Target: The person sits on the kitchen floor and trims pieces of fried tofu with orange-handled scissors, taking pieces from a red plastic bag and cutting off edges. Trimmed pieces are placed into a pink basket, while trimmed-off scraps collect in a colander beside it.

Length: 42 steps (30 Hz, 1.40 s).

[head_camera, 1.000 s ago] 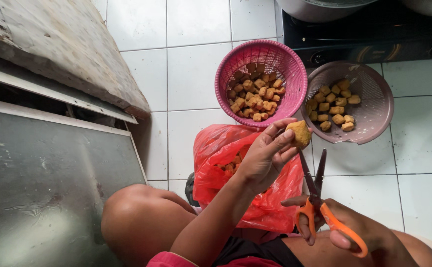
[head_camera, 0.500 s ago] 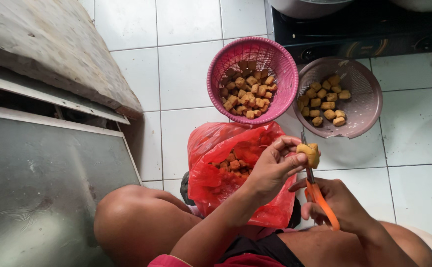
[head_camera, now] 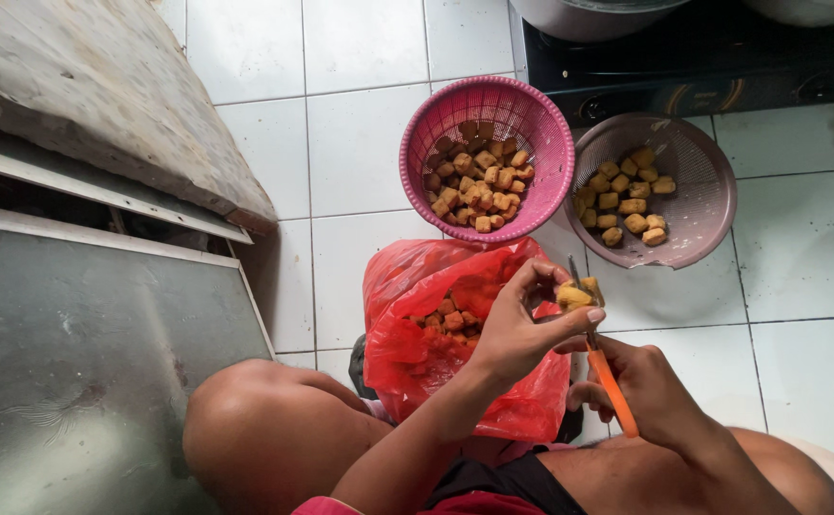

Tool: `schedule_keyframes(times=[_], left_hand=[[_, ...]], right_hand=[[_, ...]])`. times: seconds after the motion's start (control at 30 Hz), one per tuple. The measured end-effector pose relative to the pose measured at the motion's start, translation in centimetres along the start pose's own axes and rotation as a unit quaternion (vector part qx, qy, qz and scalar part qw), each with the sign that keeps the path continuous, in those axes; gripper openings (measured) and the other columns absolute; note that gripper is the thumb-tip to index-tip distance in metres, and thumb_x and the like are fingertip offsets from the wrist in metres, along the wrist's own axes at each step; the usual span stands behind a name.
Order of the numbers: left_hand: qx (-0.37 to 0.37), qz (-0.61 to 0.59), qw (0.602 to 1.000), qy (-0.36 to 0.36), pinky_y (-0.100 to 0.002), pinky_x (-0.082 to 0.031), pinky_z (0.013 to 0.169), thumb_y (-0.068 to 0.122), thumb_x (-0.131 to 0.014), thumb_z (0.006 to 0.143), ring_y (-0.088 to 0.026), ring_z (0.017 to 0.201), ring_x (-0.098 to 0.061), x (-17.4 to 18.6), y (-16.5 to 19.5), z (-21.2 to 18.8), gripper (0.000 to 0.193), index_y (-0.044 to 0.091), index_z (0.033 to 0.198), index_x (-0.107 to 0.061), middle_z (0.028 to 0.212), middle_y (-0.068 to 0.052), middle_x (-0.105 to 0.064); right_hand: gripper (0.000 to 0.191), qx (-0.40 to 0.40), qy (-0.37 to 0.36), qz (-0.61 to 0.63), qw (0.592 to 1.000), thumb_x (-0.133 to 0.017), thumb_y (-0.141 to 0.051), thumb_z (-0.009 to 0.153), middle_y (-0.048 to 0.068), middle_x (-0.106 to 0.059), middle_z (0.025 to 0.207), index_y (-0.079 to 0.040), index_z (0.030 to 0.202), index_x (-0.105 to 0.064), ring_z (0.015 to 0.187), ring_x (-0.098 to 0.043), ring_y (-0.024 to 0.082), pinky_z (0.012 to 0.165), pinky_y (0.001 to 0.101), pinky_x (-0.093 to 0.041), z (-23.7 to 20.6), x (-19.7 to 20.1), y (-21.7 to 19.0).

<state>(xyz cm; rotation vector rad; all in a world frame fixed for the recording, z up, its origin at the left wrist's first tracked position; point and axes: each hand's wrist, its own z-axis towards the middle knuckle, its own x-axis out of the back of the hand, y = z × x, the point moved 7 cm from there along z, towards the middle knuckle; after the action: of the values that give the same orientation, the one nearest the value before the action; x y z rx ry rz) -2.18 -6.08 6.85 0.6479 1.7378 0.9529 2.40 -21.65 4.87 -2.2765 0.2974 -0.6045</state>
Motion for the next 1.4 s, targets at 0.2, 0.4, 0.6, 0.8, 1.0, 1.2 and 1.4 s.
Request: schedule_keyframes(times=[0.2,0.4,0.6,0.8,1.0,1.2,1.4], left_hand=[[0.007,-0.181,0.983,-0.039,-0.041,-0.059,0.098,0.007,-0.059,0.097,-0.016,0.107,-0.063,0.8,-1.0,0.5,0.022,0.001,0.118,-0.056,0.115,-0.007,-0.059],[0.086,-0.151,0.982,0.079,-0.038,-0.059,0.092,0.014,-0.058,0.1,-0.015,0.104,-0.064,5.3,-9.6,2.0,0.02,0.004,0.117,-0.056,0.114,-0.007,-0.06],[0.06,0.009,0.978,0.201,-0.035,-0.05,0.1,0.013,-0.071,0.094,-0.025,0.118,-0.06,5.1,-15.1,5.5,0.053,0.004,0.14,-0.046,0.132,-0.015,-0.06],[-0.026,-0.053,0.998,0.037,-0.032,-0.03,0.119,0.02,-0.062,0.096,-0.018,0.149,-0.035,0.0,-9.3,11.1,0.075,0.01,0.163,-0.027,0.162,-0.015,-0.036],[0.045,0.422,0.905,0.037,-0.037,-0.043,0.054,0.041,-0.056,0.106,-0.015,0.052,-0.048,12.6,-9.3,5.9,0.06,-0.002,0.065,-0.063,0.056,-0.013,-0.053],[-0.047,0.674,0.73,0.103,-0.052,-0.053,0.075,0.044,-0.061,0.089,-0.041,0.087,-0.065,16.2,-14.7,0.7,0.045,0.003,0.108,-0.064,0.099,-0.022,-0.07],[0.032,0.75,0.661,0.014,-0.055,-0.048,0.101,0.044,-0.054,0.095,-0.043,0.123,-0.053,15.0,-17.4,-0.1,0.055,0.003,0.132,-0.056,0.134,-0.022,-0.056]], right_hand=[[0.046,-0.036,-0.021,0.127,0.991,-0.072,-0.008,0.079,0.002,-0.071,0.061,-0.011,0.124,-0.074,0.048,-0.059,0.011,0.046,0.0283,-0.049,-0.2,0.0,-0.1],[0.039,-0.07,0.02,0.09,0.993,-0.08,-0.016,0.085,0.003,-0.064,0.06,-0.011,0.122,-0.073,0.049,-0.055,0.011,0.046,0.0286,-0.048,0.1,0.5,-0.6],[0.051,0.005,-0.094,0.086,0.992,-0.077,-0.02,0.079,0.0,-0.077,0.062,-0.013,0.128,-0.071,0.047,-0.059,0.008,0.045,0.0251,-0.05,-0.5,-1.0,-1.7],[0.066,0.128,-0.238,0.155,0.95,-0.09,-0.026,0.076,0.0,-0.068,0.056,-0.005,0.134,-0.065,0.043,-0.06,0.007,0.04,0.0221,-0.044,-2.3,-1.9,-2.1],[0.068,0.133,-0.245,0.049,0.959,-0.09,-0.024,0.073,0.0,-0.067,0.052,-0.008,0.134,-0.066,0.044,-0.065,0.006,0.043,0.0228,-0.049,-2.6,-2.4,-2.6],[0.068,0.058,-0.232,-0.034,0.97,-0.092,-0.022,0.072,0.001,-0.068,0.053,-0.014,0.135,-0.066,0.044,-0.062,0.007,0.044,0.026,-0.048,-2.5,-3.1,-4.1],[0.066,0.063,-0.237,-0.029,0.969,-0.089,-0.023,0.075,-0.001,-0.075,0.059,-0.016,0.136,-0.064,0.048,-0.066,0.006,0.047,0.0249,-0.052,-2.3,-3.4,-4.8]])
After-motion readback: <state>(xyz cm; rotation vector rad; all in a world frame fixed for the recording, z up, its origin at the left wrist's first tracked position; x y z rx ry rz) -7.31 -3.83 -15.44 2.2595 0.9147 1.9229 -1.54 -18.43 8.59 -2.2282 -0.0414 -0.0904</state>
